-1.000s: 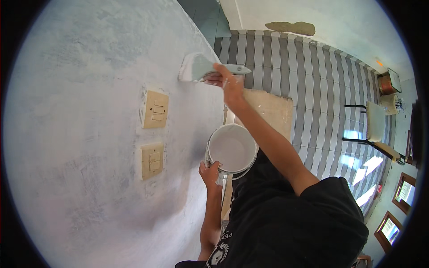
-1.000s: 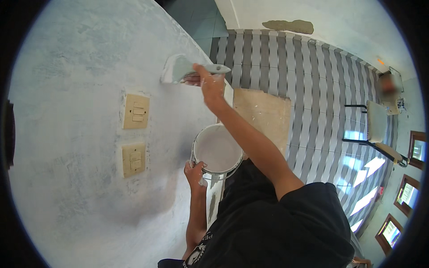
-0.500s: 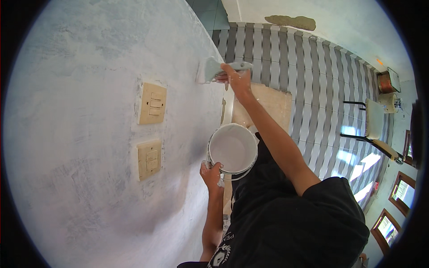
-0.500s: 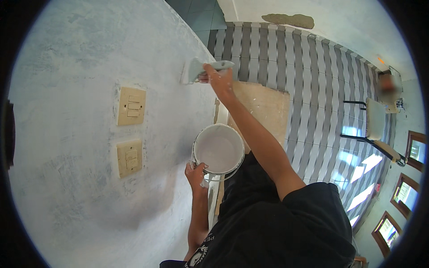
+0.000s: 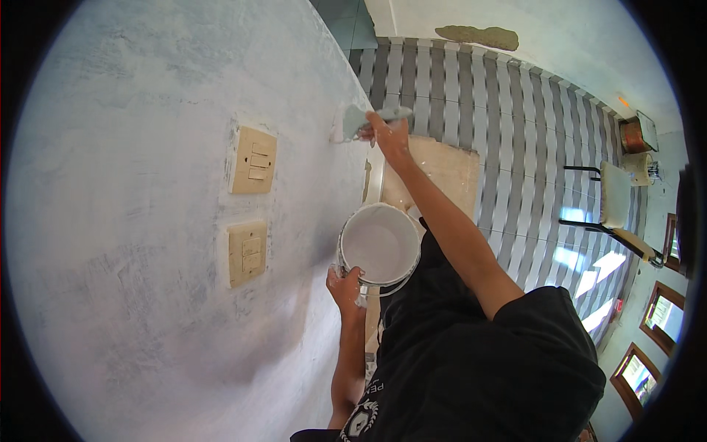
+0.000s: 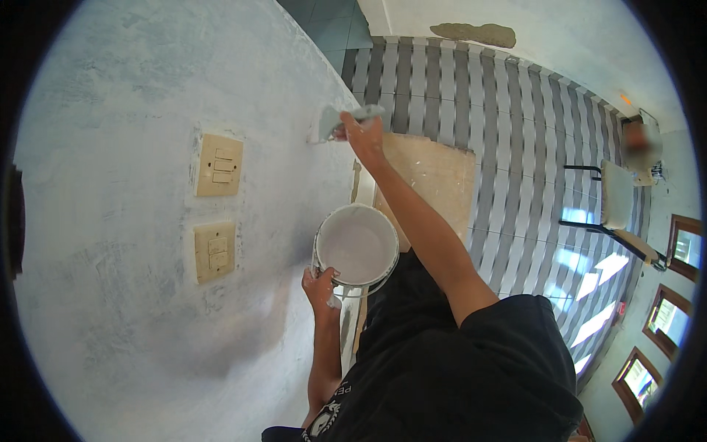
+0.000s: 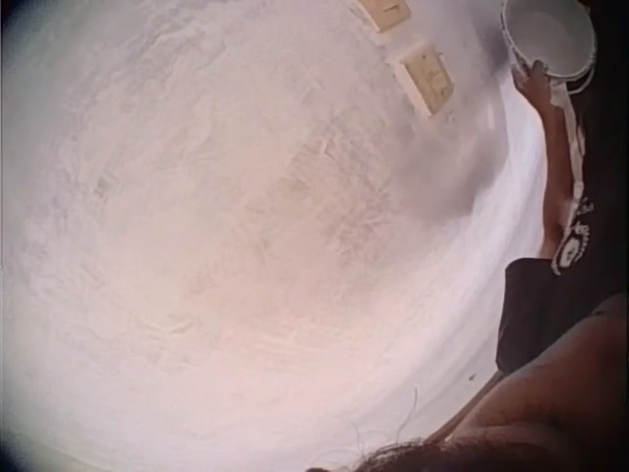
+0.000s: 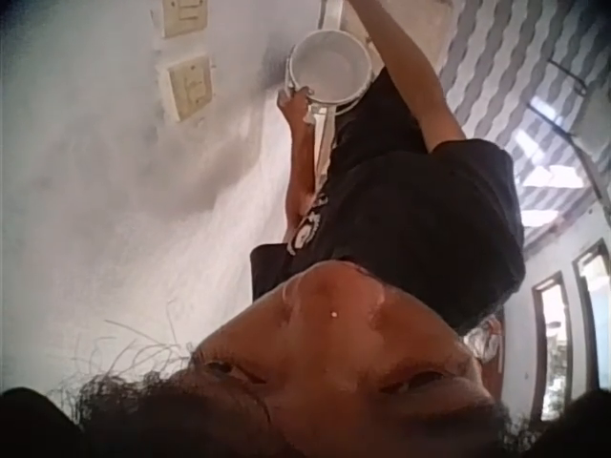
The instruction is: Applying putty or wall filler to a wall using a spatula and a bucket of substance.
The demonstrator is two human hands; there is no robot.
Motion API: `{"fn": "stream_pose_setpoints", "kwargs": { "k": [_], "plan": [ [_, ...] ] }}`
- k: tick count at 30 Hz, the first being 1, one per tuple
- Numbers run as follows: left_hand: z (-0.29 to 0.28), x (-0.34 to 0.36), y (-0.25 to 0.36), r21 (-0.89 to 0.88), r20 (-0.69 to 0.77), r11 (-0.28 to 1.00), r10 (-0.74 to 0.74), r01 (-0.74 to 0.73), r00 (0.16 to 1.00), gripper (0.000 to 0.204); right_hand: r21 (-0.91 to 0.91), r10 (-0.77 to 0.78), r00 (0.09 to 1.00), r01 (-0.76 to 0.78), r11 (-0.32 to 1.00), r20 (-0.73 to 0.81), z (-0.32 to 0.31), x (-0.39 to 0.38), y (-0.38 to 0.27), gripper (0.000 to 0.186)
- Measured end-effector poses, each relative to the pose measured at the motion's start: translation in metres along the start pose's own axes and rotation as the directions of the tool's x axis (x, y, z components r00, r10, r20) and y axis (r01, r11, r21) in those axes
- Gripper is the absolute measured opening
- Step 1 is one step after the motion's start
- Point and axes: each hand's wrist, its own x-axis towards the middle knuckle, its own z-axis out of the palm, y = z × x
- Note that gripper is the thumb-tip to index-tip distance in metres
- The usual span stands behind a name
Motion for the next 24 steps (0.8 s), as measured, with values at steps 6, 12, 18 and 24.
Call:
{"fn": "stream_pose_setpoints", "kwargs": {
  "k": [6, 12, 18, 24],
  "plan": [
    [0.002, 0.001, 0.004, 0.026, -0.004, 1.0, -0.014, 0.014, 1.0, 0.025, 0.08, -0.153, 0.984, 0.146, 0.986, 0.088, 0.064, 0.008, -0.087, 0.023],
    [-0.005, -0.003, -0.003, 0.024, 0.002, 0.999, -0.033, 0.033, 0.999, 0.024, 0.389, -0.171, 0.968, 0.088, 0.917, 0.184, 0.047, 0.002, -0.076, 0.025],
    [-0.016, -0.005, -0.013, 0.085, -0.027, 0.996, -0.039, 0.041, 0.999, 0.026, 0.219, 0.044, 0.999, -0.039, 0.975, -0.017, -0.005, 0.0, 0.016, 0.022],
    [-0.022, -0.002, -0.03, 0.132, -0.024, 0.99, -0.045, 0.048, 0.999, 0.024, 0.064, -0.167, 0.986, 0.167, 0.984, -0.001, 0.033, -0.001, -0.012, 0.02]
  ]
}}
